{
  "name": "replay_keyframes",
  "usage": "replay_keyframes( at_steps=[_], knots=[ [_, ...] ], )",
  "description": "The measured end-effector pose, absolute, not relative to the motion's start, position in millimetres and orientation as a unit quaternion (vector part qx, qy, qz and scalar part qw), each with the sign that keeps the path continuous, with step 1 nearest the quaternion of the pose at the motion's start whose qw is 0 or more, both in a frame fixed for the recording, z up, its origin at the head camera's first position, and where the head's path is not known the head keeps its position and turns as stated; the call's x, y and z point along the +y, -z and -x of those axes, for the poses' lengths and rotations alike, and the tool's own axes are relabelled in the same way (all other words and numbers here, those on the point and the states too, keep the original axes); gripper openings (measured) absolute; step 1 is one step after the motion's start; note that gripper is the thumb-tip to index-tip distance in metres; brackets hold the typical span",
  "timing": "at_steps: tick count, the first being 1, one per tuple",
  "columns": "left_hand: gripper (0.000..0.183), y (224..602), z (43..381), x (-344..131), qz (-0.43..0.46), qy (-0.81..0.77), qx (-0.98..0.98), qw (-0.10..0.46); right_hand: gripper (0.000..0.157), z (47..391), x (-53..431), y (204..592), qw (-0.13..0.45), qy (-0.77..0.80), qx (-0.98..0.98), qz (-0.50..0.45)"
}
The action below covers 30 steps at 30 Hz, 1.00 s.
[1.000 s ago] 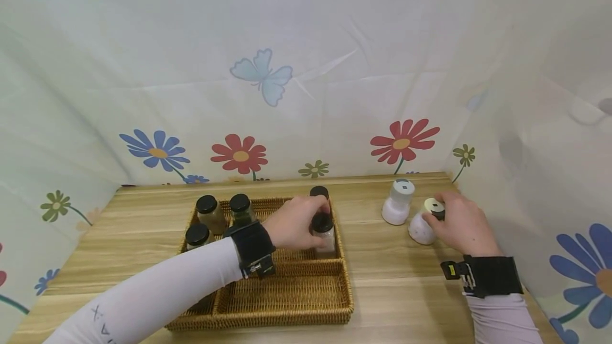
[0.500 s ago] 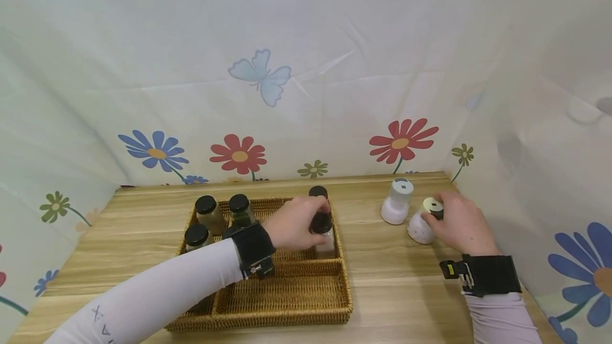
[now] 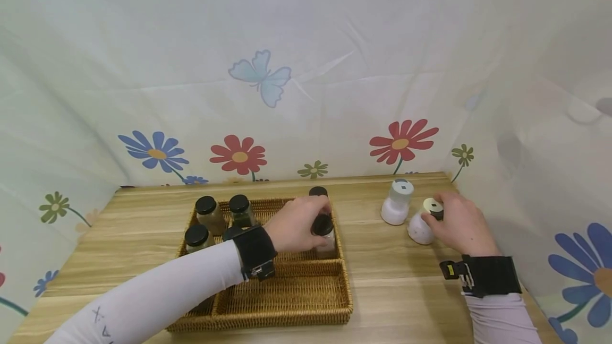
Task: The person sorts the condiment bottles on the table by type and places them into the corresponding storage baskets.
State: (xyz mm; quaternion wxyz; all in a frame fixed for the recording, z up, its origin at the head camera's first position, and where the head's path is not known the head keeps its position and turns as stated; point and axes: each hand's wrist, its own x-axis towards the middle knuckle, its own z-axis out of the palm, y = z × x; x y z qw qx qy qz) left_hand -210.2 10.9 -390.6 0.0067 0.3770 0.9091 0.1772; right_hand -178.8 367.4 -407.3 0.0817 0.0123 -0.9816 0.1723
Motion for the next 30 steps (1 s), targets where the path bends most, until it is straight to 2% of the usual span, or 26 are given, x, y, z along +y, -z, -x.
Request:
replay_keyframes(
  at_steps=[24, 30],
  knots=[
    [0.054, 392.6, 210.7, 10.1, -0.379, -0.163, 0.911, -0.007, 0.067, 177.4, 367.4, 408.0, 0.079, -0.176, -0.981, -0.007],
    [0.055, 393.3, 210.1, 9.5, -0.38, -0.162, 0.911, -0.008, 0.064, 177.7, 369.0, 404.7, 0.087, -0.174, -0.981, -0.026]
  ],
)
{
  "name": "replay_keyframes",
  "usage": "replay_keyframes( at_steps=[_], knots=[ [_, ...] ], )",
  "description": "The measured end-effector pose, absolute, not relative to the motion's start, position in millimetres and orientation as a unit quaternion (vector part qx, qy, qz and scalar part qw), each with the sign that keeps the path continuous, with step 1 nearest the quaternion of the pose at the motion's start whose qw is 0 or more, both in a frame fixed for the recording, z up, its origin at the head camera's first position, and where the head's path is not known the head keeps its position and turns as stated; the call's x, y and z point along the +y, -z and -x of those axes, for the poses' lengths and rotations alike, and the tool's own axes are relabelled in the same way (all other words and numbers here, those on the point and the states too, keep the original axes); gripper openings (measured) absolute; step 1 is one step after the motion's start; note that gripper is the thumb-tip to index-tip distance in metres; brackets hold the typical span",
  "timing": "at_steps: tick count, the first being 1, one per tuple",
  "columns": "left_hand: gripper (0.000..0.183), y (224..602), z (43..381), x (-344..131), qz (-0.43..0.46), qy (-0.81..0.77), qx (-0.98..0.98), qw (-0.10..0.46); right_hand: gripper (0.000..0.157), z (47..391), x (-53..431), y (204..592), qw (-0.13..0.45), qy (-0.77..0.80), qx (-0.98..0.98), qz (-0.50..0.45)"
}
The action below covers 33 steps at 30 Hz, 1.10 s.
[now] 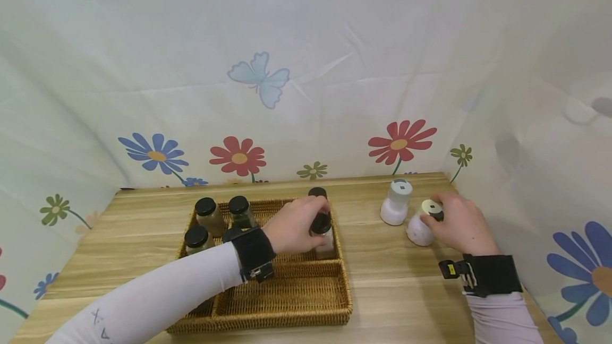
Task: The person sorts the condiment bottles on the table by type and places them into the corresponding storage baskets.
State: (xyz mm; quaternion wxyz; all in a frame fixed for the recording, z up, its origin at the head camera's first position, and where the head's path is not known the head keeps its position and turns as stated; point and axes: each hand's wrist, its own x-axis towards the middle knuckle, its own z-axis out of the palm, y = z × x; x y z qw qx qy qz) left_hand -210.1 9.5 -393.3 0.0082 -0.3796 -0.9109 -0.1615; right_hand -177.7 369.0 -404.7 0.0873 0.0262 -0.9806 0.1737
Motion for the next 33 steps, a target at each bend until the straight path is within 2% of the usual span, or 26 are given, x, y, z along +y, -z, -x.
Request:
replay_keyframes(
  at_steps=[17, 33],
  knots=[
    [0.052, 394, 209, 6, 0.379, 0.187, -0.906, 0.024, 0.058, 161, 349, 374, 0.114, -0.155, -0.979, -0.063],
    [0.054, 385, 200, -1, 0.369, 0.202, -0.906, 0.039, 0.046, 126, 315, 341, 0.185, -0.136, -0.966, -0.115]
  ],
)
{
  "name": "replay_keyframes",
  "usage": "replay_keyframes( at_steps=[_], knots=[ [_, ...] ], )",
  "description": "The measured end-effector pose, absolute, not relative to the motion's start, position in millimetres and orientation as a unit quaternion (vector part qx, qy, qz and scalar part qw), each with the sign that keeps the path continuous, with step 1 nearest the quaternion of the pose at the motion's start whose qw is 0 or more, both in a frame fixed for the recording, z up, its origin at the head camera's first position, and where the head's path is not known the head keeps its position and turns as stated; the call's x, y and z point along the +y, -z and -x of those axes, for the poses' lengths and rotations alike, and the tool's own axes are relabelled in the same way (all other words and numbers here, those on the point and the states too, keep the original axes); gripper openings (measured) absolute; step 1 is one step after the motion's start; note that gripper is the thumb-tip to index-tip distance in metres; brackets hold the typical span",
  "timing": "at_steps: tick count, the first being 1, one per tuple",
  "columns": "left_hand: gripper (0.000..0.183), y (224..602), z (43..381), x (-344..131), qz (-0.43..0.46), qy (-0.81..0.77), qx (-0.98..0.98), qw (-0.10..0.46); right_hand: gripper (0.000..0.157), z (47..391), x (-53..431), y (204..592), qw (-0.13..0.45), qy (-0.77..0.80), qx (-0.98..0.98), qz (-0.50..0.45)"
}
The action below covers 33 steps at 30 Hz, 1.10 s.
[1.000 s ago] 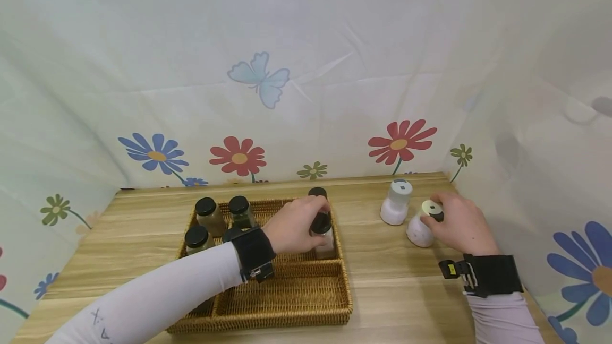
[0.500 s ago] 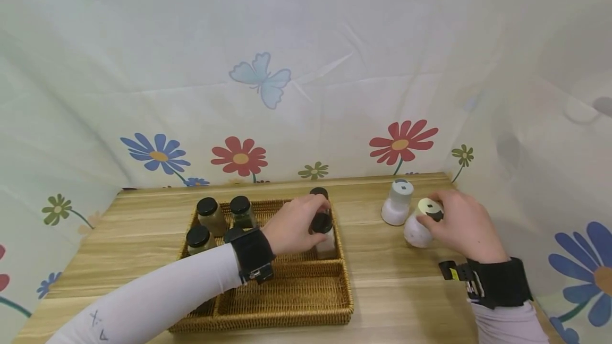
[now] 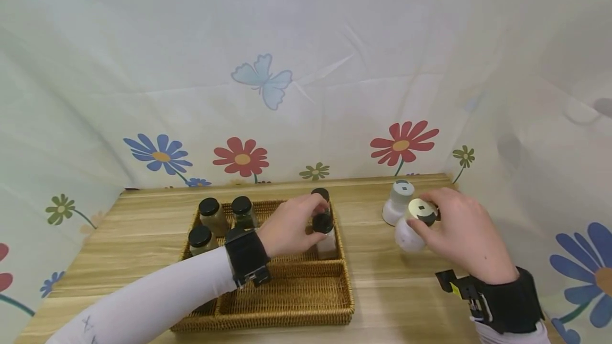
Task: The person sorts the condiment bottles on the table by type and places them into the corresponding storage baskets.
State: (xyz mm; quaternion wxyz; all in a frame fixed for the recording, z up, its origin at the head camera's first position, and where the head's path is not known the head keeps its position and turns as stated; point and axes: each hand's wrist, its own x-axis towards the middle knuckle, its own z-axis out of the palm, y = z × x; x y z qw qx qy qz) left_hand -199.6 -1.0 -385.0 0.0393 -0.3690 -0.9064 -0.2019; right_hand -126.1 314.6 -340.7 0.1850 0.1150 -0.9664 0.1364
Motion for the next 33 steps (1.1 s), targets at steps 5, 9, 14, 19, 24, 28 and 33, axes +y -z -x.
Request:
replay_keyframes(
  at_steps=[5, 9, 14, 19, 24, 28, 33],
  knots=[
    [0.051, 385, 195, -5, 0.372, 0.209, -0.903, 0.046, 0.049, 116, 306, 334, 0.201, -0.129, -0.963, -0.127],
    [0.049, 386, 192, -9, 0.377, 0.216, -0.9, 0.048, 0.051, 109, 299, 329, 0.219, -0.125, -0.957, -0.143],
    [0.045, 386, 185, -14, 0.384, 0.225, -0.894, 0.054, 0.049, 100, 289, 324, 0.239, -0.136, -0.945, -0.178],
    [0.045, 387, 177, -22, 0.385, 0.229, -0.892, 0.054, 0.049, 92, 281, 321, 0.254, -0.15, -0.933, -0.207],
    [0.048, 387, 164, -31, 0.387, 0.24, -0.889, 0.046, 0.05, 86, 270, 319, 0.262, -0.165, -0.924, -0.226],
    [0.049, 387, 150, -38, 0.395, 0.245, -0.884, 0.042, 0.053, 82, 263, 320, 0.253, -0.178, -0.92, -0.24],
    [0.05, 389, 129, -47, 0.398, 0.276, -0.874, 0.035, 0.057, 78, 254, 323, 0.241, -0.206, -0.91, -0.269]
  ],
)
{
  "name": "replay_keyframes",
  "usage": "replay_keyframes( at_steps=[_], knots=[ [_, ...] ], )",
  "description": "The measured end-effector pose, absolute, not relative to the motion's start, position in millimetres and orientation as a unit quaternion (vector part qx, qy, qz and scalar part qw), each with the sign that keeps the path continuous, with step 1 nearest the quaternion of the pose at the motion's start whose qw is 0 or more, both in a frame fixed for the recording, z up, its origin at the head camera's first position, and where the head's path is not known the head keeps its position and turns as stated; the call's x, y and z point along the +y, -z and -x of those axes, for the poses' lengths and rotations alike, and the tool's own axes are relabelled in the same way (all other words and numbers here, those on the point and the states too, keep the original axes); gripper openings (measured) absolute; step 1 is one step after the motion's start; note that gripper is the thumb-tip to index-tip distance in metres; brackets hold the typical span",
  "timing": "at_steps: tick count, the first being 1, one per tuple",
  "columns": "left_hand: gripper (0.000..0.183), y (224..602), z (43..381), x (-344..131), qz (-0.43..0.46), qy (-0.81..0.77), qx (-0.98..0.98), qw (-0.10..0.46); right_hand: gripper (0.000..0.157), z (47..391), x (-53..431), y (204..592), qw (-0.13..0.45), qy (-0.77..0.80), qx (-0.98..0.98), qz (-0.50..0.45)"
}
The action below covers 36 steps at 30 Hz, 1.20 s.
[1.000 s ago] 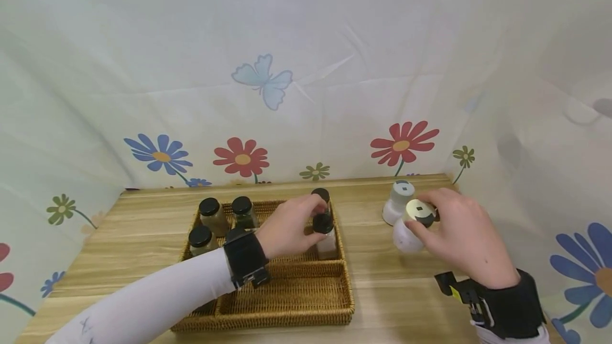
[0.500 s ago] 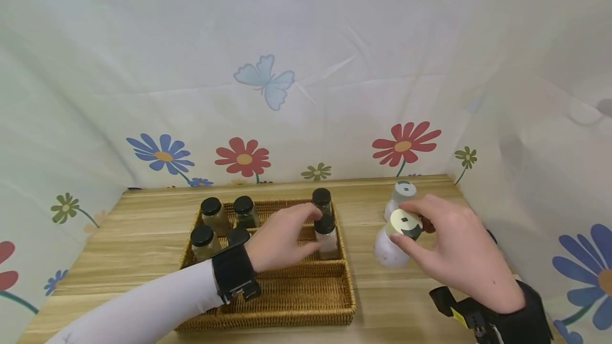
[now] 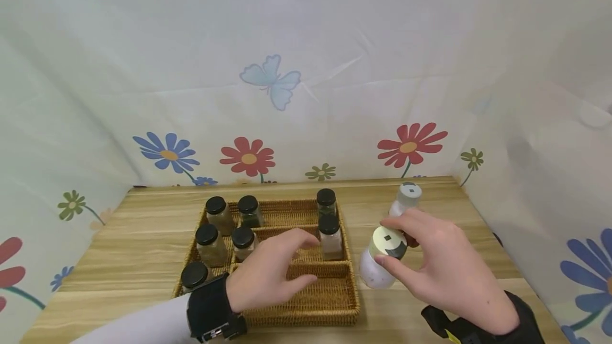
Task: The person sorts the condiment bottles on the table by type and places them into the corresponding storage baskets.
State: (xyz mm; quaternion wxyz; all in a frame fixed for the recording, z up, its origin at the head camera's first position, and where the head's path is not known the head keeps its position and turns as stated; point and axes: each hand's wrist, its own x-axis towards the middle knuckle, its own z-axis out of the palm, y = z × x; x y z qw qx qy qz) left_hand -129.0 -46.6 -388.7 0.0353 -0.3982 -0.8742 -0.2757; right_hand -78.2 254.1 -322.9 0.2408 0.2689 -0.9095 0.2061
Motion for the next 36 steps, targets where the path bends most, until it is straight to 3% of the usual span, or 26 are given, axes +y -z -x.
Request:
replay_keyframes(
  at_steps=[10, 21, 36],
  knots=[
    [0.045, 396, 96, -63, 0.403, 0.374, -0.834, 0.049, 0.055, 69, 229, 331, 0.214, -0.262, -0.881, -0.331],
    [0.058, 395, 65, -67, 0.361, 0.469, -0.806, 0.013, 0.045, 53, 201, 338, 0.137, -0.275, -0.884, -0.352],
    [0.074, 410, 63, -68, 0.413, 0.489, -0.766, 0.058, 0.049, 55, 180, 359, 0.108, -0.322, -0.816, -0.468]
  ],
)
